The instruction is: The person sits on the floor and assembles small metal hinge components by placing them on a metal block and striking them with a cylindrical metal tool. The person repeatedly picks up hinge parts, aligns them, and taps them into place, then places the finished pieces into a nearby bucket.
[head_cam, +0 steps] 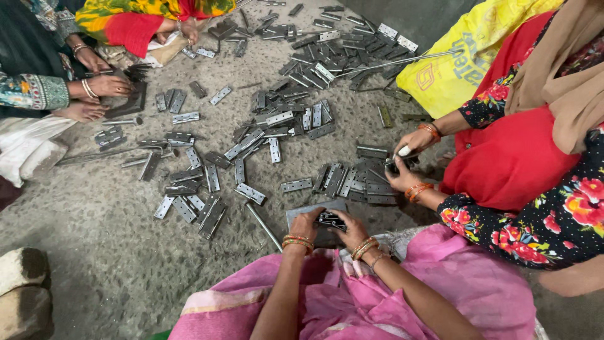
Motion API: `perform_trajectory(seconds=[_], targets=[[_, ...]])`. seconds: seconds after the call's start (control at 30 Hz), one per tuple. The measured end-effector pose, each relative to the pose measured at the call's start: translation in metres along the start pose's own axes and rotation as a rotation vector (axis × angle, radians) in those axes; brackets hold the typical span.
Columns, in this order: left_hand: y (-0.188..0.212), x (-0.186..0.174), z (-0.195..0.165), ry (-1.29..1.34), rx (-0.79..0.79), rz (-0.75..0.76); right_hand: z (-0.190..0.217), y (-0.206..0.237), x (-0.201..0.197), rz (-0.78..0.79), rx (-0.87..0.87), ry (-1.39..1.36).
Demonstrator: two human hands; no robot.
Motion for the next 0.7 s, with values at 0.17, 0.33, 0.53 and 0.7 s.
perform_trajectory(seconds=[0.17, 0.33, 0.53, 0.7], targets=[[0.002, -0.003, 0.002, -0.114, -0.094, 0.059, -0.003, 0.002, -0.009, -0.044, 0.021, -0.035], [0.001, -0.005, -0.036, -0.166, -0.066, 0.115, -0.004, 0.006, -0.009, -0.072, 0.049, 0.048], [0.009, -0.019, -0.06, -0.201, -0.023, -0.012, 0.007, 0.013, -0.009, -0.091, 0.005, 0.095], [0.009, -0.016, -0.051, -0.184, -0.032, 0.023, 0.009, 0.014, -0.012, -0.09, 0.01, 0.079]])
Point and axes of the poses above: each hand's wrist, its own y-axis away from the middle knuckle, its own x-axis out of the palm, z = x × y, the point moved 9 cm from there along -y, towards the middle knuckle, and after that the axes turned 8 degrees about x, right-handed, at the moved point
